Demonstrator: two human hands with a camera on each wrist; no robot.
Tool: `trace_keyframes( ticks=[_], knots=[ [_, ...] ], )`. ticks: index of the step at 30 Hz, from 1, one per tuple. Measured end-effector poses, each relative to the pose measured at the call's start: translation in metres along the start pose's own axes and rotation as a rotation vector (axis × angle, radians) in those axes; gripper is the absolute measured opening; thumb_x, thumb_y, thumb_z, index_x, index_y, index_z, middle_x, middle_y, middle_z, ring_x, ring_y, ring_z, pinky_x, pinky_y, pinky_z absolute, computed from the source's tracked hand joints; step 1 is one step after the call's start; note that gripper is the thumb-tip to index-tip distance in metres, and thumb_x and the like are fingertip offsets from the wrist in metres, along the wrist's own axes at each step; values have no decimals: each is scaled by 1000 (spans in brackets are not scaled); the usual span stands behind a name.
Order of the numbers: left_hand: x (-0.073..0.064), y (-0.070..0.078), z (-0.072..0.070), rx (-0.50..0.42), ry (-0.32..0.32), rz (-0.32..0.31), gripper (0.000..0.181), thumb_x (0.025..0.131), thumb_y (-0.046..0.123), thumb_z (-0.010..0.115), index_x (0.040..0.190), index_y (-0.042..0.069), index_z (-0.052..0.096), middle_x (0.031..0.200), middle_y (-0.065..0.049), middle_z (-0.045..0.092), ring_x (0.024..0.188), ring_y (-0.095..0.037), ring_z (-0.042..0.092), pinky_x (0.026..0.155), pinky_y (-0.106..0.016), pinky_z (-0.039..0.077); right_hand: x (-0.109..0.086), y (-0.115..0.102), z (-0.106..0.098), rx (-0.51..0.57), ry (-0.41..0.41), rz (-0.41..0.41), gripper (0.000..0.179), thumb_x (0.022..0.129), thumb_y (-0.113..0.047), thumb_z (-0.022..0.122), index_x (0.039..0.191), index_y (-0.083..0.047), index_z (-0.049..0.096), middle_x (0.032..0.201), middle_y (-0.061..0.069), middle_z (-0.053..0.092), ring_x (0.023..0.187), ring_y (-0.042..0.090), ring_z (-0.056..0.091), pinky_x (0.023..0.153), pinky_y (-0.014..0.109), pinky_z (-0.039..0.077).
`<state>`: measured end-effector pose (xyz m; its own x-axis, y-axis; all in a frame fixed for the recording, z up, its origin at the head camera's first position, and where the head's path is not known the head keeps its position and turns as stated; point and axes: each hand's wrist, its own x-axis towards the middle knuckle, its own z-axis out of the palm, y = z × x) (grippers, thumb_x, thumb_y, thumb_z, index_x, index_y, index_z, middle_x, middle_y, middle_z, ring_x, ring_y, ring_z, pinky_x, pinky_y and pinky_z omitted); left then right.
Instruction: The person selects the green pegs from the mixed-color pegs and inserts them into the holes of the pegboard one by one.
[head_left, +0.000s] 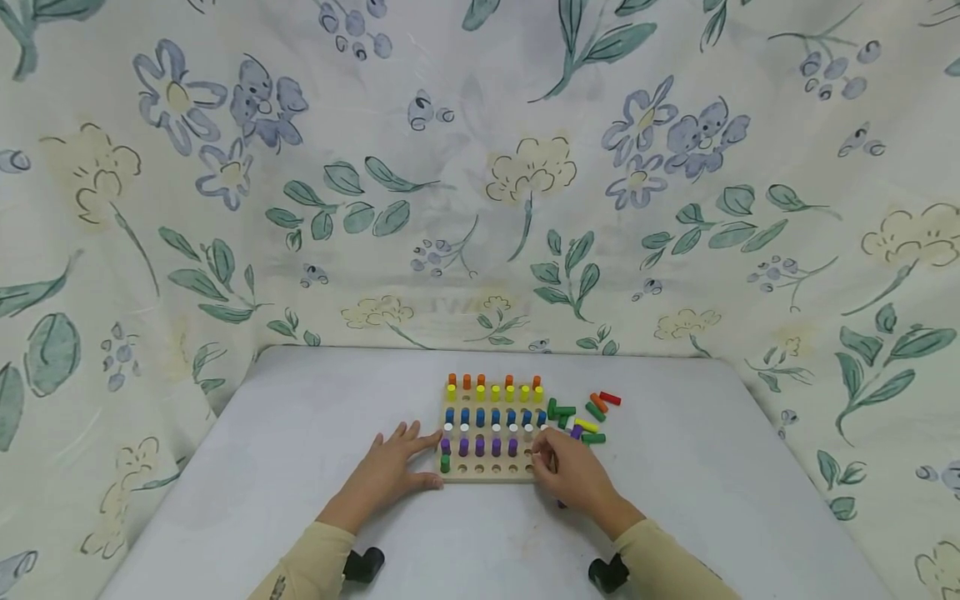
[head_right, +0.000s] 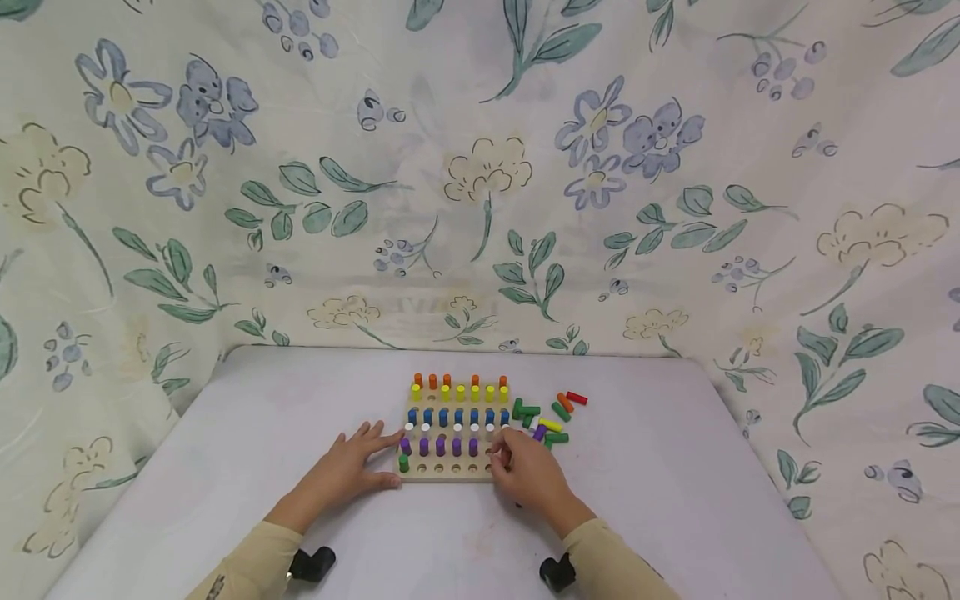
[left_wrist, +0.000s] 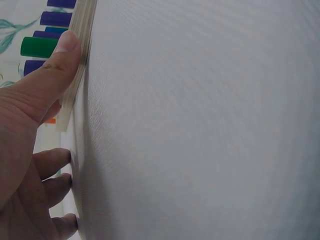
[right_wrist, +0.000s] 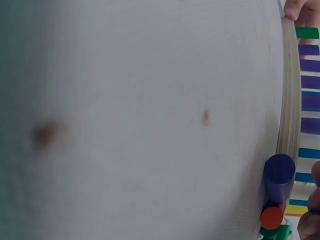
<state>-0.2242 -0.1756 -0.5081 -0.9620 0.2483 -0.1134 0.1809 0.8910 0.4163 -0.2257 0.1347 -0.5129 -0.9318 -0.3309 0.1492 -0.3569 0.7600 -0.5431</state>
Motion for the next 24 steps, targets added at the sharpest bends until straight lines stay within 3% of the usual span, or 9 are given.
trace_keyframes(
  ticks=[17, 24],
  knots=[
    [-1, 1, -2, -3, -2, 7, 85, 78, 55, 80, 149, 17, 53, 157, -28, 37, 148, -49, 25, 118, -70, 15, -4, 9, -5, -51, 9, 87, 14, 95, -22, 70, 106, -19, 62, 85, -10, 55, 78, 9, 51, 70, 23, 52],
    [0, 2, -2, 0, -11, -15, 85, 79, 55, 80, 151, 20, 52, 159, -25, 36, 150, -47, 24, 120, -68, 14, -5, 11, -7, -80, 37, 64, 11, 95, -19, 70, 103, -19, 63, 91, -10, 57, 80, 8, 51, 73, 26, 54]
  ],
)
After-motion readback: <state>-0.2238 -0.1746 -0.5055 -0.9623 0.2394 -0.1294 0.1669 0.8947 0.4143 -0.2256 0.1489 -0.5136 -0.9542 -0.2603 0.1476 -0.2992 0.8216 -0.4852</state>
